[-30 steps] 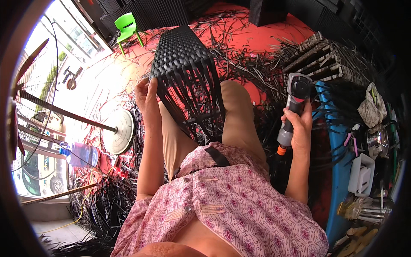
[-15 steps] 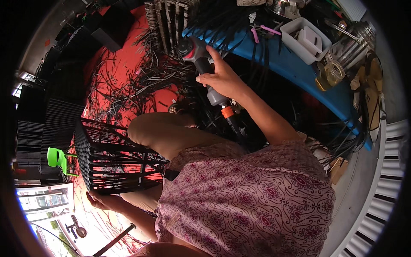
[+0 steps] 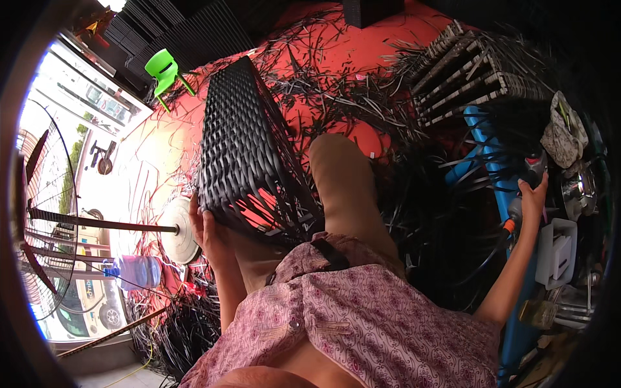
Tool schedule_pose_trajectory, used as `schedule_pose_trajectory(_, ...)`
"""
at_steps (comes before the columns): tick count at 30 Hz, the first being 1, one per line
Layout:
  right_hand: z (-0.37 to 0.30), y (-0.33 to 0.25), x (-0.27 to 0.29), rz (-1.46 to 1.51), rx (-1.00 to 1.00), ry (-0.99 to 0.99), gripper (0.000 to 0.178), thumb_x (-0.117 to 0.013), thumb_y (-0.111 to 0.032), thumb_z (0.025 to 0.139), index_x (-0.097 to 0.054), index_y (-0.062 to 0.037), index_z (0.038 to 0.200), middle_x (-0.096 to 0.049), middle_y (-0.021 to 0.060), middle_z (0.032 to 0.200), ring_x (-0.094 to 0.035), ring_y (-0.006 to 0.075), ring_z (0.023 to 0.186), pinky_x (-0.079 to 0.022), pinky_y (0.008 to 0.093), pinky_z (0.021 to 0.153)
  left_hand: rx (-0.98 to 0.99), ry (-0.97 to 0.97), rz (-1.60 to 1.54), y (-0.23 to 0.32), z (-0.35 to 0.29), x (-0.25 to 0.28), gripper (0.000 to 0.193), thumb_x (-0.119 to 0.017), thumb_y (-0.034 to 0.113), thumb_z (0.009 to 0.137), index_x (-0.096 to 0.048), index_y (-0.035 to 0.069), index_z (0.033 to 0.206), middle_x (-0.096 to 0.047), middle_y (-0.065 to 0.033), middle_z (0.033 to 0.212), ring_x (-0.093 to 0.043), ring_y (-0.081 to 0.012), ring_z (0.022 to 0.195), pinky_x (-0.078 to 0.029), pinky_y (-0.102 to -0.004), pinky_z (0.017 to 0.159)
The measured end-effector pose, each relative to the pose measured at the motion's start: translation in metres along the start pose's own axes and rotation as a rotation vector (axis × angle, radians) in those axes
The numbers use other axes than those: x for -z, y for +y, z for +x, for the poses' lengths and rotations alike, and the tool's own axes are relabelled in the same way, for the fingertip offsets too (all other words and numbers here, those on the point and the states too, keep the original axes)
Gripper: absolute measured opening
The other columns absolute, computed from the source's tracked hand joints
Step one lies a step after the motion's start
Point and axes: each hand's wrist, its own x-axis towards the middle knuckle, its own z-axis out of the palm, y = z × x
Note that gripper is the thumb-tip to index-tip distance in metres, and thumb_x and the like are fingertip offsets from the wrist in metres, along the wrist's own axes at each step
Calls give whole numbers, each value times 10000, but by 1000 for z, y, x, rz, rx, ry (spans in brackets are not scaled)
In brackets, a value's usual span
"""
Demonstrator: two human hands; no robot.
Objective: The person repairs a black woven chair by first adjusting the woven strands, then using a power drill to secure the frame, and finally trimming excess strands with scissors.
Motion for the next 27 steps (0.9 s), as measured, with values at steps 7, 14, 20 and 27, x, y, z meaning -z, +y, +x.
schedule_pose_trajectory(7, 88, 26, -44, -294, 47, 202, 952, -777, -264, 781, -277, 60, 1523, -436, 290, 1484, -501, 350, 1330, -406, 390, 1074, 220, 11, 22, -1, -58, 28, 626, -583, 57, 945, -337, 12, 1519, -569, -80, 1288, -551, -169, 1187, -402, -337, 1066)
schedule_pose_trajectory(14, 201, 78, -52, -467, -100, 267, 950, -761, -384, 810, -301, 77, 1502, -366, 288, 1535, -397, 394, 1412, -367, 460, 1137, 359, -10, -46, -14, -76, 39, 657, -610, 97, 929, -333, 0, 1517, -462, -123, 1486, -449, -235, 1371, -309, -386, 1170)
schedule_pose_trajectory(20, 214, 43, -67, -579, -373, -69, 671, -715, -446, 873, -584, 46, 1310, -583, 257, 1338, -542, 407, 1262, -432, 535, 1034, 320, 23, -47, -5, -80, 35, 692, -591, 26, 899, -310, -8, 1529, -432, -137, 1515, -429, -242, 1387, -297, -388, 1172)
schedule_pose_trajectory(27, 139, 83, -7, -235, 41, 312, 514, -688, -354, 900, -619, -20, 1284, -737, 155, 964, -725, 263, 810, -545, 371, 762, 355, -19, 28, -20, -78, 20, 666, -568, 134, 925, -322, 25, 1534, -402, -133, 1543, -413, -251, 1392, -313, -390, 1157)
